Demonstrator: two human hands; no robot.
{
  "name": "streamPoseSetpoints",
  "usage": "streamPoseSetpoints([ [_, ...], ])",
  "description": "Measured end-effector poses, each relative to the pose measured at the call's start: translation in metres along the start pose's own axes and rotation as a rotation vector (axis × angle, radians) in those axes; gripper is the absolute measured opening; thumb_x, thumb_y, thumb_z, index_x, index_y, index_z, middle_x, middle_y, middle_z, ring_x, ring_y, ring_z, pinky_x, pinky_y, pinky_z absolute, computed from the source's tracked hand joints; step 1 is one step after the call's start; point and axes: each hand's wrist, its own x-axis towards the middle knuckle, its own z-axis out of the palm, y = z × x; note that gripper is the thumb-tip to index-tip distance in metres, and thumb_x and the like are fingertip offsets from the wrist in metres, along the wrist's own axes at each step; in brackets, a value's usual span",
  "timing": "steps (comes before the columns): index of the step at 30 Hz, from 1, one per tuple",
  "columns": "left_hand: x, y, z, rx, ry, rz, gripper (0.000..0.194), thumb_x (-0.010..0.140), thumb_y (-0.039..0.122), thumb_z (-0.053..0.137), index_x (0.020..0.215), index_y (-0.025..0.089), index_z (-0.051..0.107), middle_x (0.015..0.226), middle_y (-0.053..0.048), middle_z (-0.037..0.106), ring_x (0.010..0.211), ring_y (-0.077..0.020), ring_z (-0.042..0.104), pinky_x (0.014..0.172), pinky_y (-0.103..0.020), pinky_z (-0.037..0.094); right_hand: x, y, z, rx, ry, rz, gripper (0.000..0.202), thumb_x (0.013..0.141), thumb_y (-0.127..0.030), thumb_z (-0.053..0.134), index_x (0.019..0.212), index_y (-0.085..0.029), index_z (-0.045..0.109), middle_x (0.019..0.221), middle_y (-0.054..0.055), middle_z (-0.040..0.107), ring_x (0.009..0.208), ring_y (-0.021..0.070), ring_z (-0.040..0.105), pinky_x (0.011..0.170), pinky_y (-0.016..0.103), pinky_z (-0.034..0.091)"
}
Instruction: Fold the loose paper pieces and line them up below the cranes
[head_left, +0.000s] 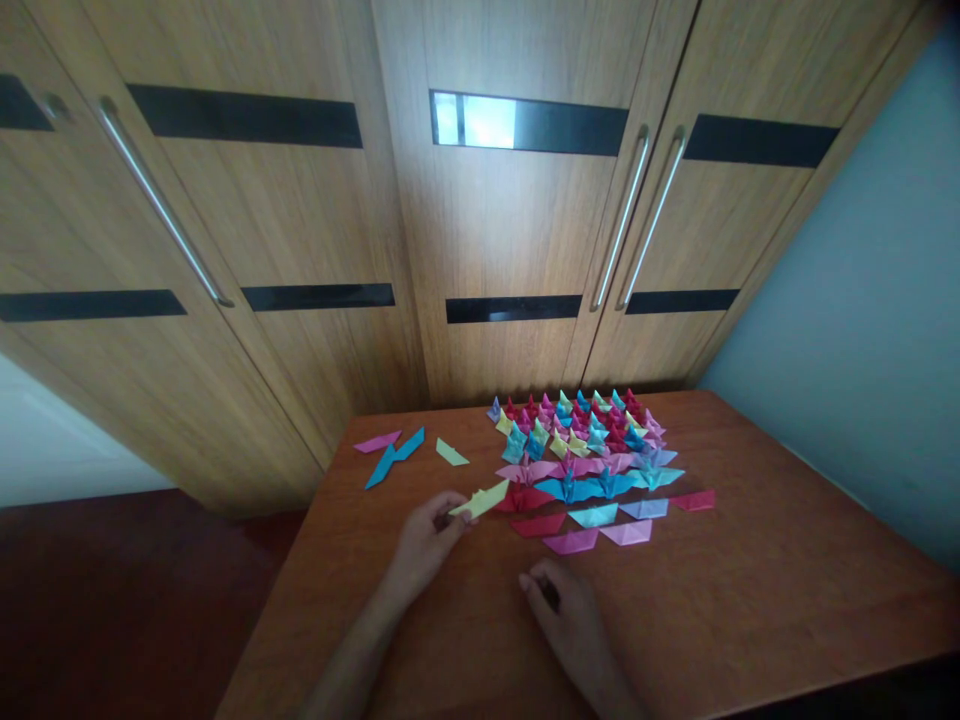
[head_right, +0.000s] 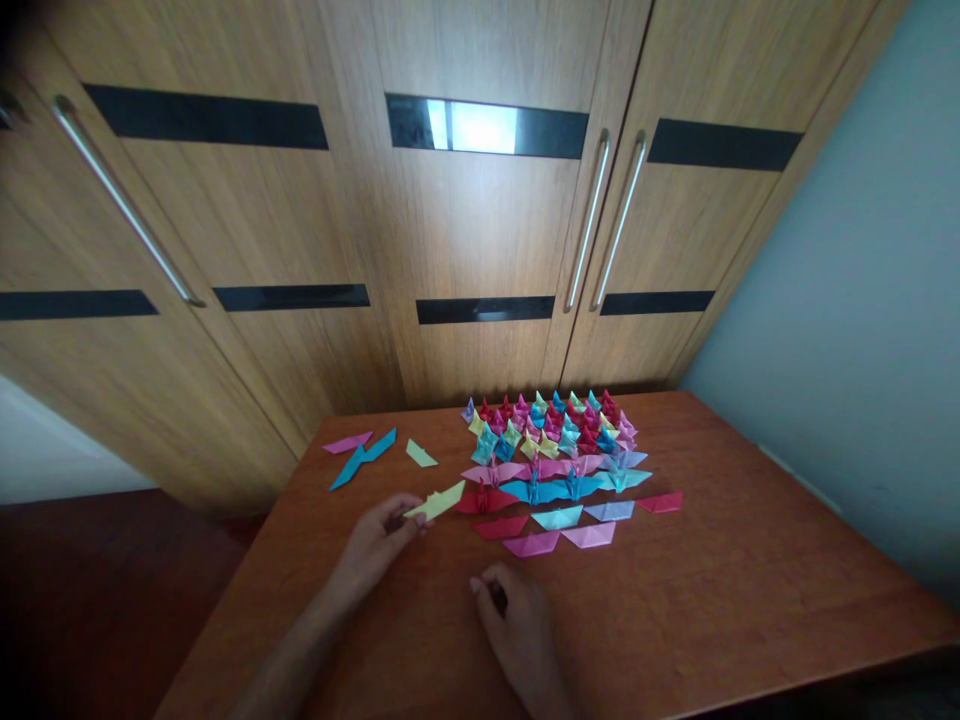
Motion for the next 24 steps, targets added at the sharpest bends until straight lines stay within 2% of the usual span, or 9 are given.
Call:
streamPoseSetpoints([
  [5,-0.013,0.004,0.038,-0.244,-0.164,-0.057,0.024,0.079,0.038,0.058,0.088,0.016,0.061,0.078,-0.004,0.068,0.073,-0.0173,0.062,0.068,-0.025,0.046,-0.002,0.0,-0.01,0.223,0.048,0.077,0.037,0.086,-0.05,0.046,0.069,-0.019,0.055,0.062,-0.002,0.052,0.059,0.0136,0.049,0.055,0.023,0.038],
  [9,-0.021,-0.001,0.065,-0.295,-0.211,-0.059,0.019,0.079,0.033,0.058,0.086,0.016,0.061,0.075,-0.002,0.067,0.07,-0.0158,0.061,0.066,-0.024,0.044,-0.006,0.001,-0.015,0.431,0.115,0.147,0.035,0.085,-0.052,0.046,0.084,-0.018,0.058,0.067,-0.001,0.054,0.06,0.0137,0.049,0.053,0.022,0.039],
  [12,-0.026,-0.004,0.08,-0.295,-0.237,-0.039,0.016,0.08,0.031,0.057,0.084,0.016,0.061,0.077,-0.002,0.066,0.071,-0.0154,0.06,0.067,-0.024,0.044,-0.008,0.004,-0.018,0.467,0.169,0.185,0.036,0.084,-0.053,0.048,0.082,-0.018,0.059,0.066,-0.001,0.055,0.058,0.0132,0.048,0.051,0.022,0.038],
  [18,-0.032,-0.007,0.097,-0.246,-0.22,-0.076,0.014,0.078,0.029,0.057,0.077,0.016,0.062,0.072,-0.001,0.065,0.065,-0.0144,0.057,0.063,-0.024,0.041,-0.011,0.003,-0.023,0.441,0.211,0.183,0.039,0.082,-0.056,0.051,0.075,-0.018,0.059,0.066,0.001,0.059,0.057,0.0137,0.05,0.05,0.022,0.038],
  [24,-0.035,-0.008,0.099,-0.217,-0.221,-0.089,0.018,0.078,0.034,0.059,0.076,0.016,0.062,0.07,-0.002,0.065,0.066,-0.0152,0.057,0.061,-0.023,0.04,-0.017,0.003,-0.024,0.409,0.237,0.2,0.038,0.081,-0.055,0.053,0.076,-0.018,0.061,0.065,0.001,0.059,0.06,0.0156,0.052,0.053,0.023,0.04],
])
